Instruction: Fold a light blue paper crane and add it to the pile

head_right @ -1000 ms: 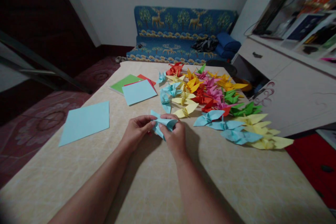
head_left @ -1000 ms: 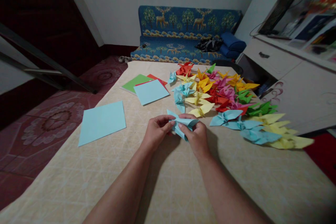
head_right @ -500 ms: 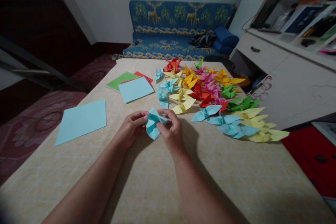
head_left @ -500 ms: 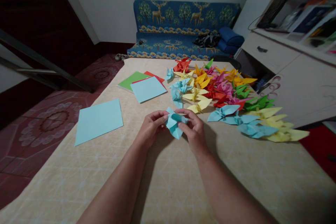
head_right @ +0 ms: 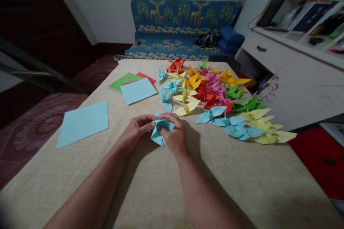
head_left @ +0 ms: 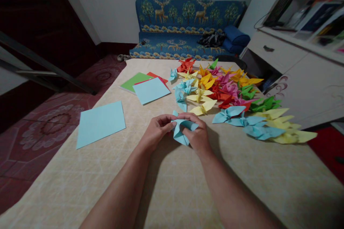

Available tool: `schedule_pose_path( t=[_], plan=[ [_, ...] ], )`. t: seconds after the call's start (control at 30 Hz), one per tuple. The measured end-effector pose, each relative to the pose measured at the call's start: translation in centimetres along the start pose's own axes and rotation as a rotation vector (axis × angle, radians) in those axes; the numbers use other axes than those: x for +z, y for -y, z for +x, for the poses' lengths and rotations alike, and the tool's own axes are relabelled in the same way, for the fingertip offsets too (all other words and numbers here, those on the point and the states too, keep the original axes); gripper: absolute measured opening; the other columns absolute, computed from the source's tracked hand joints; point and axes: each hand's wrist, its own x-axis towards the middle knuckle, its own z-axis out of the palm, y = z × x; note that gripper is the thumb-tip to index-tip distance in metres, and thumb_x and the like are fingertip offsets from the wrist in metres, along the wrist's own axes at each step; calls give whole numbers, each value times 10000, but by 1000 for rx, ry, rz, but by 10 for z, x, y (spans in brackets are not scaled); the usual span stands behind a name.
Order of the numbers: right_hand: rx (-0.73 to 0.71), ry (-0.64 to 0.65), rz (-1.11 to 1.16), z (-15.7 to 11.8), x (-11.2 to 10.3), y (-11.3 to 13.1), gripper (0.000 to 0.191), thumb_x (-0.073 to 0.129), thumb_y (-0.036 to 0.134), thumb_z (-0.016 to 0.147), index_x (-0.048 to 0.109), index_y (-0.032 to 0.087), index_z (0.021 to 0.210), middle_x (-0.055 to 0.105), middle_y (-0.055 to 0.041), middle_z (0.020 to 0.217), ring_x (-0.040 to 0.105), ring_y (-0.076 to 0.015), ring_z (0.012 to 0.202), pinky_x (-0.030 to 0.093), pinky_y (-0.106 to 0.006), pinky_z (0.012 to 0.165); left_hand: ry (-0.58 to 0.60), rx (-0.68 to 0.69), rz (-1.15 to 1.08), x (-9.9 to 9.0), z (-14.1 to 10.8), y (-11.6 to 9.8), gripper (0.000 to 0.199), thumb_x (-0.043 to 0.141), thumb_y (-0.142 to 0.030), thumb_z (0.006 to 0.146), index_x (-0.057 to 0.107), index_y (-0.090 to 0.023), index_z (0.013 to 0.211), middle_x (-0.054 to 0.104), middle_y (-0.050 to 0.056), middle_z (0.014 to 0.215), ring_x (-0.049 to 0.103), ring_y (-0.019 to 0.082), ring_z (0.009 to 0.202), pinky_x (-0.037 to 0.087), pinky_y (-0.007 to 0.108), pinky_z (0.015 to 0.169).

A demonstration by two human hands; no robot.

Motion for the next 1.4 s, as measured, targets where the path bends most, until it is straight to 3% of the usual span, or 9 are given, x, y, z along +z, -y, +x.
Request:
schedule_pose_path(
  t=[0.53,0.73,1.0,1.1,1.27,1.4],
  plan=[
    [-9,-68,-38,0,4,-3,185,609,114,606,686,215,740,688,-37,859,636,-228,848,507,-351,799,64,-9,-52,3,-1,1,455,829,-357,631,717,-103,992,707,92,840,622,171,711,458,268,671],
    [-25,-61,-31,0,3,-3,148,621,138,658,690,210,767,682,-44,868,638,-219,854,506,-340,801,100,9,-35,5,-2,0,415,776,-378,703,732,-110,1016,716,95,870,622,178,753,456,269,713],
    [55,-77,-32,0,2,-1,125,697,229,641,686,216,765,686,-36,851,643,-220,836,512,-334,771,31,-10,-74,8,-4,1,465,781,-469,658,763,-123,969,697,88,745,621,230,738,463,298,650],
    [82,-98,-40,0,4,-3,133,663,191,621,684,216,749,686,-27,798,646,-221,807,514,-332,744,39,-15,-65,8,-4,3,466,791,-454,652,761,-123,979,693,85,745,610,214,719,450,287,639],
    [98,-114,-43,0,4,-6,147,654,184,612,690,204,754,691,-45,828,647,-231,810,516,-346,735,124,6,-1,5,-2,5,424,712,-399,771,714,-147,1111,703,76,846,578,150,717,423,256,682],
    [65,-113,-55,0,3,-5,150,663,175,612,693,228,749,692,-33,835,643,-226,826,510,-355,769,145,11,0,5,-1,5,419,709,-382,777,707,-147,1124,715,80,884,602,162,752,434,267,728]
  ],
)
